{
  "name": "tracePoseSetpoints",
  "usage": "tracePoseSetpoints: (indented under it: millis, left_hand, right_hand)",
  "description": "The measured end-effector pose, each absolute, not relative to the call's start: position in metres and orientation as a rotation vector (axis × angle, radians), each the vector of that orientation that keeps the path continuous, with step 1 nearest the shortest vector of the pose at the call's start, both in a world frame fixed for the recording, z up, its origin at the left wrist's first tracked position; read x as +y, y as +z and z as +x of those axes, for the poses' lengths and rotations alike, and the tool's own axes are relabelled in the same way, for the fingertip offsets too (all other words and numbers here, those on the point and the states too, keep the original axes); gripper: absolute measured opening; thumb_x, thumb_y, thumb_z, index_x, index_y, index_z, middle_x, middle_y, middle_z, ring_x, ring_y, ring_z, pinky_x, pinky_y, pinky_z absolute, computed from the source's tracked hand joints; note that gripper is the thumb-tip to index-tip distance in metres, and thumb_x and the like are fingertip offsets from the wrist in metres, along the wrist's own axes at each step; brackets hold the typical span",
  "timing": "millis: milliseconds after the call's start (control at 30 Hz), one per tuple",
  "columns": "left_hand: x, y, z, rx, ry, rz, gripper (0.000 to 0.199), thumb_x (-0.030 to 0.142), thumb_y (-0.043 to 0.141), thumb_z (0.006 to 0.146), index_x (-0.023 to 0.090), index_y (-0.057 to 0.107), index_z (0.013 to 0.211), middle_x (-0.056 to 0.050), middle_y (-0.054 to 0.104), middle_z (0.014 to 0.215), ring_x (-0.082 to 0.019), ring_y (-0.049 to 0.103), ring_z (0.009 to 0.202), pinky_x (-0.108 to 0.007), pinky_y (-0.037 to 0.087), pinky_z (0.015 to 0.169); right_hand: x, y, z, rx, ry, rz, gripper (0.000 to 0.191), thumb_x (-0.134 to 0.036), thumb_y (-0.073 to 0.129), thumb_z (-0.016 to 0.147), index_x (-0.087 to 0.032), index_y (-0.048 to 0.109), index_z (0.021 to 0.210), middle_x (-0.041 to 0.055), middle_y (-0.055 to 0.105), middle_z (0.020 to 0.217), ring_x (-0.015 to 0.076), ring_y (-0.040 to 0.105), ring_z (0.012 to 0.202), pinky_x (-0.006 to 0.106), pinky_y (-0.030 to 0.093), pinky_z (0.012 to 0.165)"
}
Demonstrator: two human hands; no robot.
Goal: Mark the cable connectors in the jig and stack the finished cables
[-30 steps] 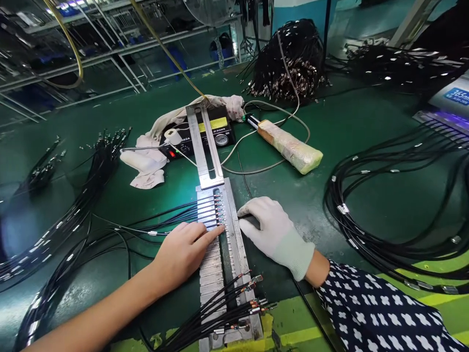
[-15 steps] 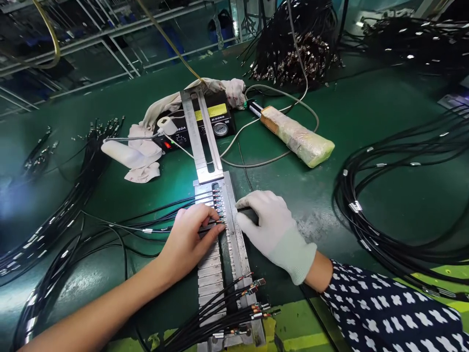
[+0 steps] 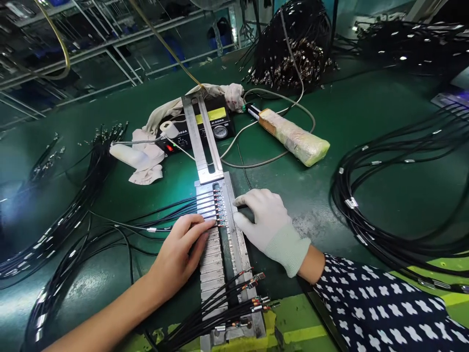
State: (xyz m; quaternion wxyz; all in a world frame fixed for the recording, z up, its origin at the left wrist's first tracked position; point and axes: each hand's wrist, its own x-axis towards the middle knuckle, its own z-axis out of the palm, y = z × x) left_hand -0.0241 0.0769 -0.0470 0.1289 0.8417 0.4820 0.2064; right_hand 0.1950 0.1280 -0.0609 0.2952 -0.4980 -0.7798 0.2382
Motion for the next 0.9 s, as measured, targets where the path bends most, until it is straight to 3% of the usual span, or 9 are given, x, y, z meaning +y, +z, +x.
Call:
tracePoseSetpoints:
  millis: [333,633,767,833,900]
  left_hand:
    - [0.062,-0.044,-0.034,1.226,0.227,2.877,0.043,0.013,0.04,0.095,0.0,0.045,0.136,-0.019,0.053,0.138,-0.031,0.05,0.12,-0.044,0.04,0.098]
    - [0.059,-0.039,-0.019,1.363,0.048,2.921,0.043,0.012,0.038,0.094,-0.002,0.045,0.134,-0.022,0.051,0.138,-0.032,0.049,0.12,-0.046,0.04,0.094]
    - [0.044,0.001,-0.043,1.204,0.035,2.504,0.024,0.026,0.045,0.098,0.016,0.056,0.117,-0.01,0.063,0.115,-0.024,0.055,0.102,-0.038,0.045,0.087]
    - [0.025,0.021,-0.06,1.093,-0.077,2.327,0.019,0.035,0.059,0.092,0.02,0.058,0.103,-0.005,0.063,0.098,-0.022,0.056,0.091,-0.034,0.047,0.081]
    - [0.006,0.035,-0.079,1.052,-0.172,2.233,0.013,0.032,0.064,0.09,0.022,0.057,0.088,-0.002,0.06,0.087,-0.019,0.055,0.083,-0.031,0.047,0.077]
  right_hand:
    - [0.128,-0.061,0.196,-2.08,0.664,-1.33,0.009,-0.021,0.061,0.087,-0.026,0.063,0.095,-0.0021,0.066,0.097,0.0214,0.057,0.096,0.038,0.04,0.084]
    - [0.133,-0.062,0.196,-2.125,0.619,-1.314,0.008,-0.027,0.056,0.091,-0.025,0.064,0.09,0.0016,0.067,0.093,0.0239,0.058,0.092,0.04,0.043,0.084]
    - [0.129,-0.061,0.2,-2.16,0.658,-1.305,0.01,-0.029,0.056,0.092,-0.025,0.064,0.096,0.0014,0.066,0.099,0.0243,0.058,0.098,0.041,0.043,0.087]
    - [0.128,-0.062,0.2,-2.169,0.681,-1.305,0.011,-0.03,0.056,0.091,-0.026,0.064,0.098,0.0016,0.066,0.101,0.0247,0.058,0.1,0.041,0.043,0.087]
    - [0.127,-0.062,0.2,-2.168,0.687,-1.308,0.011,-0.03,0.055,0.091,-0.025,0.064,0.097,0.002,0.066,0.1,0.0252,0.058,0.099,0.042,0.043,0.086]
